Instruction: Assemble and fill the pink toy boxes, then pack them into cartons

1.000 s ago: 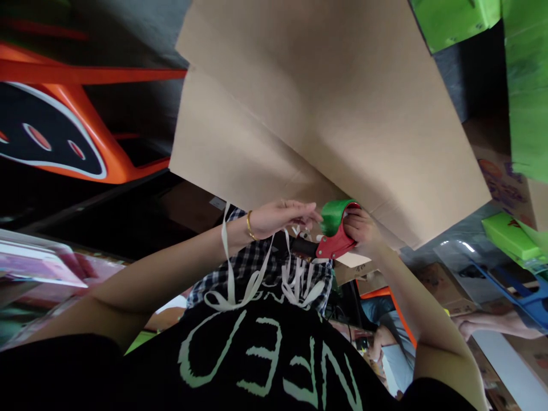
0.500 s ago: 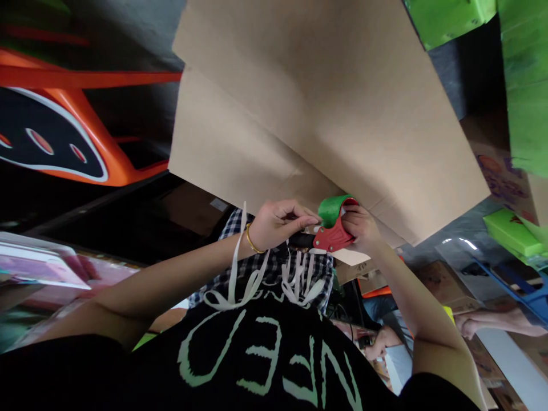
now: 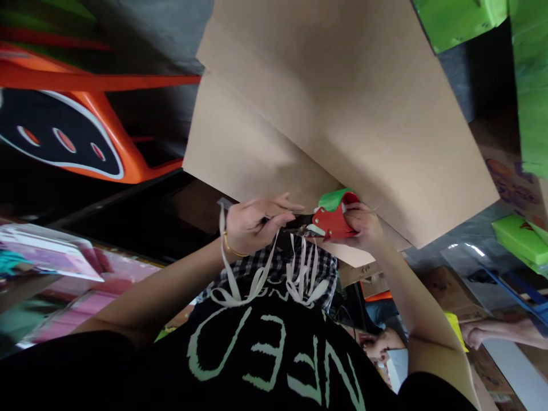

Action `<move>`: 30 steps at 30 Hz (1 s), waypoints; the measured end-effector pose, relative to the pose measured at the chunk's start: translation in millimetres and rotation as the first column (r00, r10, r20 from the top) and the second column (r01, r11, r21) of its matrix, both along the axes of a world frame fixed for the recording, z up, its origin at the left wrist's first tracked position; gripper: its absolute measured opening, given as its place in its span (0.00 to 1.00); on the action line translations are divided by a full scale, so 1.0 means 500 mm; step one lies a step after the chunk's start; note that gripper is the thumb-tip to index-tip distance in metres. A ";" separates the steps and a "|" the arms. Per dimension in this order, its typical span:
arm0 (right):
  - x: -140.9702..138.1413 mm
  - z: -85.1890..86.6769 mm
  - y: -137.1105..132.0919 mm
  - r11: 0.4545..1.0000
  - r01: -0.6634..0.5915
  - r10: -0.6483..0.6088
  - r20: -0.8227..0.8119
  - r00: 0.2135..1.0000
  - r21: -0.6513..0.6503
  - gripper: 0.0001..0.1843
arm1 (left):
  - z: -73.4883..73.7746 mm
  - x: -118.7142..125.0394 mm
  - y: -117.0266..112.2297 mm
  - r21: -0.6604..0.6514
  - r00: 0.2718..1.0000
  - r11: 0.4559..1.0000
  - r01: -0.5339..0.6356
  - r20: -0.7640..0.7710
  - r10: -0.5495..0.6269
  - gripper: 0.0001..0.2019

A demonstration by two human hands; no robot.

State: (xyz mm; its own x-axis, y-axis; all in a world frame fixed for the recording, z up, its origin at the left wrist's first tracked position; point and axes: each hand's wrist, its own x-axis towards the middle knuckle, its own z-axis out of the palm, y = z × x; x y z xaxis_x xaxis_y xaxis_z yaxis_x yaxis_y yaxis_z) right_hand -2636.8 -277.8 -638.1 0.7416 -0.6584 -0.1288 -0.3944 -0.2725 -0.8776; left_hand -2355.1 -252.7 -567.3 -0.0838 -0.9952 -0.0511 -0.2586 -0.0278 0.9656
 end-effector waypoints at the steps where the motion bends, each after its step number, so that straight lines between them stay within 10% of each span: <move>1: 0.005 0.004 -0.006 1.000 0.007 -0.007 0.001 1.000 0.021 0.22 | 0.003 0.014 -0.014 -0.059 0.996 0.998 0.036 0.079 -0.031 0.01; 7: 0.042 0.039 -0.048 0.960 0.235 -0.217 -0.125 0.968 0.150 0.28 | 0.008 0.069 -0.120 -0.188 0.935 0.973 0.131 0.349 -0.058 0.07; 14: 0.101 0.112 -0.136 0.715 0.529 -0.248 -0.542 0.803 0.457 0.31 | -0.025 0.097 -0.216 0.033 0.818 0.999 -0.005 0.575 -0.015 0.18; 30: 0.349 0.127 -0.301 0.807 0.439 -0.064 -0.680 0.730 0.395 0.31 | -0.084 0.370 -0.328 0.192 0.673 0.934 -0.301 0.736 0.066 0.17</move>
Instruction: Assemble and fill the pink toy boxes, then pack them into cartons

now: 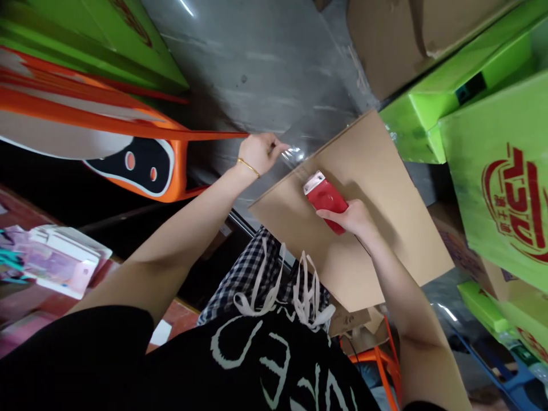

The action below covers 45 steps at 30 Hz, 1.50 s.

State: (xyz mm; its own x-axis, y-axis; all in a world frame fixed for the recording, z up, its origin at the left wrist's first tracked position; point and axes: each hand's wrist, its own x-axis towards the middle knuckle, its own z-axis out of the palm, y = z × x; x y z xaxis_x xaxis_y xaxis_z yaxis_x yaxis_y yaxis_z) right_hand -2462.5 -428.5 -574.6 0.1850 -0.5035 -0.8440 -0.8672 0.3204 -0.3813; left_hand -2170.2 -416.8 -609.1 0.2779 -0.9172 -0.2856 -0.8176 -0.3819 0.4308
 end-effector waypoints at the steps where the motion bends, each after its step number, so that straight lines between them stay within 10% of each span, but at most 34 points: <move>1: 0.007 0.000 -0.004 1.000 -0.014 0.014 -0.005 1.000 -0.011 0.30 | -0.011 0.003 -0.001 -0.002 1.000 1.000 -0.003 -0.019 0.003 0.16; 8: 0.017 -0.022 -0.004 0.996 -0.060 0.062 0.036 0.997 -0.071 0.25 | -0.125 0.007 -0.007 0.025 0.967 0.993 -0.116 -0.225 0.118 0.15; 13: 0.018 -0.028 0.002 1.000 -0.015 0.015 0.011 1.000 -0.009 0.27 | -0.228 -0.047 0.007 0.250 0.772 0.941 -0.227 -0.543 0.330 0.13; 18: 0.014 -0.030 0.012 1.000 0.003 -0.003 -0.051 0.999 0.003 0.29 | -0.274 -0.062 0.022 0.402 0.698 0.874 -0.273 -0.542 0.467 0.36; 23: 0.009 -0.035 0.017 1.000 0.017 -0.017 -0.042 0.999 -0.013 0.29 | -0.212 -0.049 0.033 0.274 0.766 0.921 -0.278 -0.515 0.384 0.29; 27: 0.011 -0.036 0.016 0.999 0.009 -0.008 0.013 1.000 -0.033 0.28 | -0.154 -0.045 0.082 -0.009 0.709 0.996 0.084 -0.702 -0.066 0.42; 30: 0.013 -0.037 0.017 0.998 0.011 -0.009 0.034 0.999 -0.054 0.27 | -0.140 -0.041 0.092 0.066 0.731 0.942 0.329 -0.650 -0.210 0.71; 33: 0.015 -0.035 0.019 0.996 0.029 -0.026 0.035 0.999 -0.080 0.29 | -0.122 -0.045 0.061 0.265 0.842 0.868 0.420 -0.470 -0.264 0.78; 40: -0.009 -0.021 0.044 0.990 0.144 -0.140 0.286 0.948 0.007 0.30 | -0.038 -0.090 0.007 0.028 0.599 0.623 0.782 -0.310 -0.738 0.65; 45: -0.195 -0.013 0.121 0.982 0.183 -0.189 0.364 0.912 0.052 0.28 | -0.032 -0.126 -0.008 0.128 0.690 0.687 0.716 -0.281 -0.667 0.64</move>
